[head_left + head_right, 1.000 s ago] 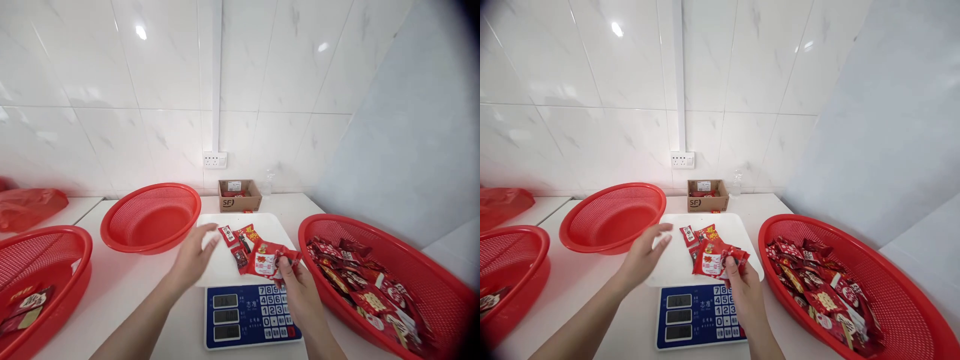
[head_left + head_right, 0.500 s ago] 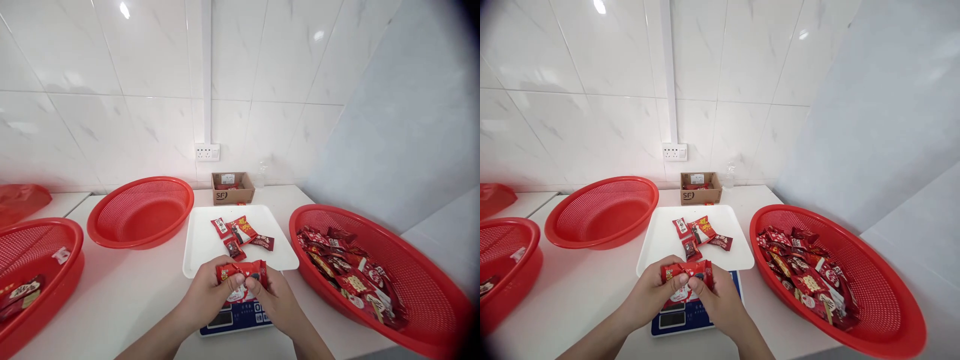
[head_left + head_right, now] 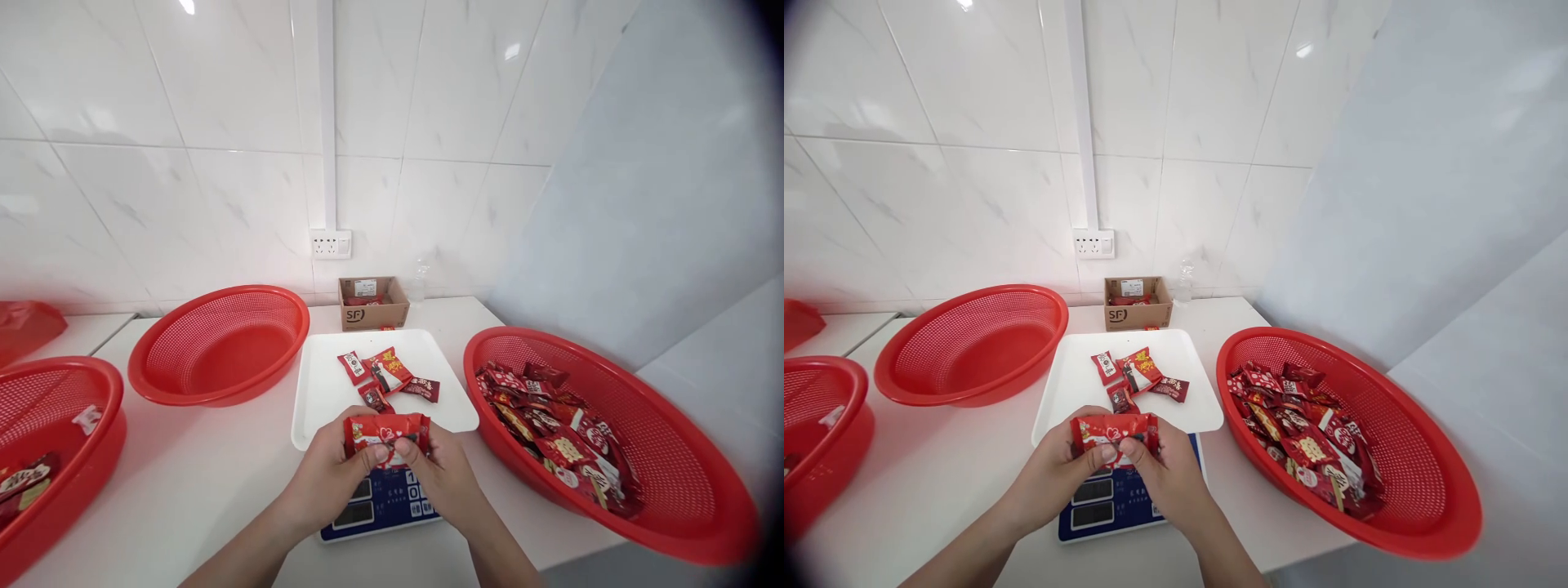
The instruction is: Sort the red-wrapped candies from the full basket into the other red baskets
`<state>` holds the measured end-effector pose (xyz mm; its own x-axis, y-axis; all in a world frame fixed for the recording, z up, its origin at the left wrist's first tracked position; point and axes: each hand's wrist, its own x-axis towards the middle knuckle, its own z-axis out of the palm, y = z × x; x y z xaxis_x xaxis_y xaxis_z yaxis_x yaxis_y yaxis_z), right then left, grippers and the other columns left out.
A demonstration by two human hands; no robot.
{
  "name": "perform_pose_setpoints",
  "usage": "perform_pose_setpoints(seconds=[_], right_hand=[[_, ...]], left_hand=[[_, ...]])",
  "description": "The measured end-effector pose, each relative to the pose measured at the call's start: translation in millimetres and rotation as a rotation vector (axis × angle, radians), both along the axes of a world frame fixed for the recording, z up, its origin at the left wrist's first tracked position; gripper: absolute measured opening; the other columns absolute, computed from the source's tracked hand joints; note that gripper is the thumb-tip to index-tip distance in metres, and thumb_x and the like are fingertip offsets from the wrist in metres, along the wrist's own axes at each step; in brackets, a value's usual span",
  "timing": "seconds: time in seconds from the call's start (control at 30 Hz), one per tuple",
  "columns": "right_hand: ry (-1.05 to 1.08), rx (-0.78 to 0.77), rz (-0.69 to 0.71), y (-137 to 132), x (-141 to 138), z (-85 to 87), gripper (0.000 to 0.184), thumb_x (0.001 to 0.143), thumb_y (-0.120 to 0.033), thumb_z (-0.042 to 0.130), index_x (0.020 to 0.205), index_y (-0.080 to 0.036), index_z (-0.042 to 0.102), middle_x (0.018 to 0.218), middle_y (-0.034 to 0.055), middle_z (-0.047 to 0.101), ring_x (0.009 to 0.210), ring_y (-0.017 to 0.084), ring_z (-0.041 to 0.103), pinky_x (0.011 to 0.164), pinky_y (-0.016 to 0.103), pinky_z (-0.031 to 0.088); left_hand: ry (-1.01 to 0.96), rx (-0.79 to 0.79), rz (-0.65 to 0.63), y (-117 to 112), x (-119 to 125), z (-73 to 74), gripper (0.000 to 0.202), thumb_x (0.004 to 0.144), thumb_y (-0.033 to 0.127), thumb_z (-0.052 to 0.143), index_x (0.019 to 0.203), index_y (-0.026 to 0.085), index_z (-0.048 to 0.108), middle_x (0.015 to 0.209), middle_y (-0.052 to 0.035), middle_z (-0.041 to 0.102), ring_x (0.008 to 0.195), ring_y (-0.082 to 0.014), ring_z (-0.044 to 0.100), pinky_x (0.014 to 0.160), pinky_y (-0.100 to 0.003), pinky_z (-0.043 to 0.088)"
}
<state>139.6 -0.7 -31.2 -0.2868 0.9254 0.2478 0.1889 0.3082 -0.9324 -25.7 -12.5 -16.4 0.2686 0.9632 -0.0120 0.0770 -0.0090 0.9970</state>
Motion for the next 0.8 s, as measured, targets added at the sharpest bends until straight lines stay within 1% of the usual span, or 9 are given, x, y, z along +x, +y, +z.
perform_pose_setpoints(seconds=[0.07, 0.1, 0.2, 0.27, 0.33, 0.43, 0.6, 0.7, 0.8], right_hand=[[-0.008, -0.014, 0.002, 4.2, 5.1, 0.5, 0.035, 0.087, -0.044, 0.046, 0.108, -0.02, 0.061, 0.096, 0.0061, 0.067, 0.087, 0.021, 0.062, 0.075, 0.03, 0.049], [-0.025, -0.025, -0.043, 7.6, 9.0, -0.3, 0.038, 0.087, -0.045, 0.044, 0.109, -0.02, 0.06, 0.095, 0.0065, 0.067, 0.085, 0.02, 0.062, 0.073, 0.03, 0.049], [-0.128, -0.023, -0.286, 21.5, 23.1, -5.0, 0.041, 0.086, -0.048, 0.043, 0.109, -0.019, 0.06, 0.096, 0.0081, 0.067, 0.084, 0.02, 0.063, 0.071, 0.031, 0.05], [-0.258, 0.053, -0.407, 31.7, 31.4, -8.4, 0.04, 0.084, -0.046, 0.047, 0.108, -0.018, 0.061, 0.101, 0.0103, 0.067, 0.092, 0.023, 0.061, 0.077, 0.035, 0.049], [-0.416, 0.159, -0.436, 40.6, 36.8, -11.2, 0.038, 0.083, -0.041, 0.051, 0.109, -0.017, 0.061, 0.107, 0.0118, 0.065, 0.102, 0.025, 0.057, 0.086, 0.04, 0.046], [-0.597, 0.249, -0.386, 49.6, 39.1, -14.2, 0.036, 0.082, -0.031, 0.052, 0.114, -0.016, 0.059, 0.114, 0.0116, 0.062, 0.108, 0.026, 0.052, 0.095, 0.044, 0.039], [-0.751, 0.23, -0.334, 58.0, 36.9, -16.7, 0.038, 0.081, -0.02, 0.05, 0.118, -0.017, 0.057, 0.12, 0.0103, 0.059, 0.108, 0.027, 0.052, 0.093, 0.042, 0.04], [-0.797, 0.22, -0.325, 60.5, 37.2, -16.0, 0.037, 0.081, -0.02, 0.048, 0.117, -0.018, 0.058, 0.117, 0.0095, 0.062, 0.106, 0.027, 0.054, 0.092, 0.041, 0.041], [-0.811, 0.185, -0.357, 60.9, 40.6, -14.5, 0.034, 0.084, -0.023, 0.044, 0.113, -0.017, 0.06, 0.109, 0.0098, 0.066, 0.101, 0.027, 0.057, 0.085, 0.038, 0.043]], left_hand=[[0.049, 0.026, 0.113, 4.1, -5.6, 1.4, 0.034, 0.078, 0.041, 0.06, 0.101, 0.018, 0.053, 0.095, -0.0053, 0.066, 0.087, -0.021, 0.062, 0.075, -0.031, 0.048], [0.067, 0.034, 0.184, 7.4, -9.4, 2.3, 0.036, 0.077, 0.042, 0.06, 0.103, 0.019, 0.052, 0.094, -0.0046, 0.066, 0.085, -0.0206, 0.062, 0.073, -0.031, 0.049], [0.13, 0.053, 0.379, 20.5, -22.2, 5.3, 0.04, 0.075, 0.045, 0.061, 0.104, 0.019, 0.049, 0.089, -0.0031, 0.066, 0.075, -0.0183, 0.062, 0.063, -0.029, 0.05], [0.176, 0.081, 0.447, 29.5, -29.4, 6.6, 0.04, 0.074, 0.045, 0.061, 0.102, 0.019, 0.049, 0.087, -0.003, 0.066, 0.071, -0.0172, 0.062, 0.057, -0.027, 0.049], [0.198, 0.094, 0.47, 36.6, -33.8, 6.9, 0.042, 0.073, 0.045, 0.061, 0.105, 0.02, 0.048, 0.088, -0.003, 0.066, 0.071, -0.0173, 0.062, 0.056, -0.026, 0.049], [0.258, 0.088, 0.457, 43.0, -35.7, 6.0, 0.05, 0.074, 0.043, 0.061, 0.115, 0.021, 0.044, 0.092, -0.003, 0.067, 0.075, -0.0183, 0.064, 0.061, -0.028, 0.05], [0.413, 0.099, 0.391, 46.1, -35.5, 4.6, 0.057, 0.076, 0.041, 0.058, 0.127, 0.023, 0.039, 0.095, -0.003, 0.068, 0.076, -0.0193, 0.065, 0.069, -0.031, 0.05], [0.492, 0.116, 0.385, 46.2, -37.6, 3.6, 0.062, 0.079, 0.039, 0.055, 0.134, 0.022, 0.031, 0.102, -0.0065, 0.067, 0.084, -0.0214, 0.065, 0.073, -0.033, 0.049], [0.659, 0.139, 0.416, 46.2, -41.3, 0.4, 0.07, 0.08, 0.038, 0.054, 0.14, 0.023, 0.021, 0.112, -0.0113, 0.063, 0.096, -0.0265, 0.062, 0.076, -0.036, 0.048]])
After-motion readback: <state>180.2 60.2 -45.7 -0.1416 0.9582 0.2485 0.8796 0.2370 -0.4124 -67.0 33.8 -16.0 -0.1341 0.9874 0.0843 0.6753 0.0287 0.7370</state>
